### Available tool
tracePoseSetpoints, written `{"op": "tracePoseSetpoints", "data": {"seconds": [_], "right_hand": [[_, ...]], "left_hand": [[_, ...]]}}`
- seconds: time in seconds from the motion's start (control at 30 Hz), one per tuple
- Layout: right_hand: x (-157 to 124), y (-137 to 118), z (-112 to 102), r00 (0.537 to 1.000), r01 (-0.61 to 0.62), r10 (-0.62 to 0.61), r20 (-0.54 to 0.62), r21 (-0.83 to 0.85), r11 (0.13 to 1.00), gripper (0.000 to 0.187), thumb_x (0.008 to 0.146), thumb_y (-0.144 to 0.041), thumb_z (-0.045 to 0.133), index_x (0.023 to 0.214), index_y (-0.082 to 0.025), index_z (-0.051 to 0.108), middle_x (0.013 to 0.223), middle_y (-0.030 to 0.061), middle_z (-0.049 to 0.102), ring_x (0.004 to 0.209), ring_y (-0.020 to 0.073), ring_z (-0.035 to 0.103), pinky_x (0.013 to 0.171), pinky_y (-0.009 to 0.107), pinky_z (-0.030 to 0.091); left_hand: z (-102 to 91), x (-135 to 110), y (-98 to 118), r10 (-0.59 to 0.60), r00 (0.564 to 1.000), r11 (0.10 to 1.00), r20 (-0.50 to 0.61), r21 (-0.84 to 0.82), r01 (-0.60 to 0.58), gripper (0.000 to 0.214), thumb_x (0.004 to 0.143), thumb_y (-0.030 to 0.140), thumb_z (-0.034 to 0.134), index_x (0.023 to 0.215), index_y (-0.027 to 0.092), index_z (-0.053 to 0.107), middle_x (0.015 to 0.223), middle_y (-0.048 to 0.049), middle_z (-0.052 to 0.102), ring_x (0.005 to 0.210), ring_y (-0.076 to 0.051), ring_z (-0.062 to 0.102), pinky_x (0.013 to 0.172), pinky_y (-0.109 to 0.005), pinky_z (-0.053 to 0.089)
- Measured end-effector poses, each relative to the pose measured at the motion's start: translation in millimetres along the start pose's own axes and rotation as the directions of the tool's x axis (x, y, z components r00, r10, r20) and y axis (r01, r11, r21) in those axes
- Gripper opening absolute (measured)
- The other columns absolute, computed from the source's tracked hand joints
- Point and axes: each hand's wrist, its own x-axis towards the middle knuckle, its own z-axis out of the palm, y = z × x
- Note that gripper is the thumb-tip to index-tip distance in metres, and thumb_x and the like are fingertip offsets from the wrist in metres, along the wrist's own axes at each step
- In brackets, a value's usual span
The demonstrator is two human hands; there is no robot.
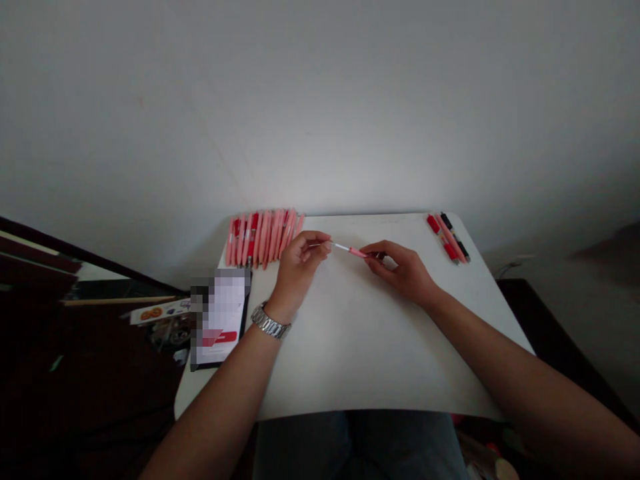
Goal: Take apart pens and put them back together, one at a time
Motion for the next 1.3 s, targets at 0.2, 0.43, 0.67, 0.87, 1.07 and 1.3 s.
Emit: {"op": "tracePoseSetpoints", "data": {"seconds": [0.2,0.43,0.67,0.87,1.07,1.3], "right_hand": [[-0.4,-0.5,0.5,1.000,0.008,-0.008,0.001,0.006,1.000,0.019,0.096,-0.032,0.062,0.112,-0.026,0.070,0.098,0.0042,0.074,0.085,0.0194,0.069,0.077,0.033,0.059],[-1.3,0.6,-0.3,1.000,0.010,-0.010,0.005,-0.001,1.000,0.020,0.096,-0.032,0.061,0.114,-0.026,0.070,0.098,0.0041,0.074,0.085,0.0194,0.069,0.078,0.033,0.058],[-0.4,-0.2,-1.3,1.000,-0.012,0.012,-0.021,0.009,1.000,0.019,0.096,-0.033,0.062,0.111,-0.025,0.070,0.095,0.0045,0.074,0.081,0.0189,0.068,0.075,0.033,0.058],[-0.8,5.1,-3.3,0.998,0.003,-0.003,-0.066,-0.003,1.000,0.020,0.095,-0.030,0.063,0.112,-0.023,0.071,0.095,0.0043,0.074,0.083,0.0186,0.068,0.077,0.033,0.058],[-0.3,7.1,-3.6,0.994,0.001,-0.003,-0.109,-0.018,1.000,0.020,0.094,-0.027,0.064,0.111,-0.023,0.072,0.094,0.0037,0.074,0.082,0.0183,0.068,0.077,0.032,0.058],[0.5,5.0,-2.3,0.993,-0.001,-0.002,-0.116,-0.018,1.000,0.019,0.093,-0.025,0.064,0.111,-0.023,0.072,0.093,0.0031,0.074,0.081,0.0175,0.068,0.076,0.031,0.058]], "left_hand": [[0.3,-0.1,0.5,0.022,1.000,1.000,0.017,0.008,-0.023,0.022,0.085,0.033,0.076,0.103,0.023,0.070,0.101,-0.0035,0.072,0.092,-0.015,0.067,0.082,-0.027,0.054],[1.1,0.0,1.8,0.026,0.999,1.000,0.027,-0.017,-0.025,0.025,0.084,0.031,0.077,0.106,0.023,0.069,0.102,-0.0038,0.072,0.095,-0.015,0.068,0.085,-0.029,0.055],[-0.1,1.2,0.5,0.019,1.000,1.000,0.018,0.003,-0.019,0.030,0.083,0.033,0.079,0.109,0.022,0.068,0.103,-0.0049,0.071,0.097,-0.017,0.068,0.083,-0.028,0.056],[-2.3,1.4,2.5,0.037,0.996,0.999,-0.076,0.009,-0.037,0.021,0.092,0.040,0.069,0.104,0.022,0.067,0.095,-0.0040,0.072,0.083,-0.013,0.069,0.077,-0.027,0.058],[-8.9,3.2,9.8,0.206,0.969,0.942,-0.138,0.297,-0.158,0.013,0.096,0.033,0.063,0.101,0.021,0.065,0.092,-0.0041,0.072,0.083,-0.014,0.069,0.077,-0.027,0.057],[-13.4,-1.9,14.6,0.307,0.951,0.608,-0.022,0.773,-0.178,0.013,0.095,0.024,0.061,0.108,0.021,0.064,0.103,-0.0064,0.070,0.093,-0.021,0.066,0.085,-0.036,0.052]]}}
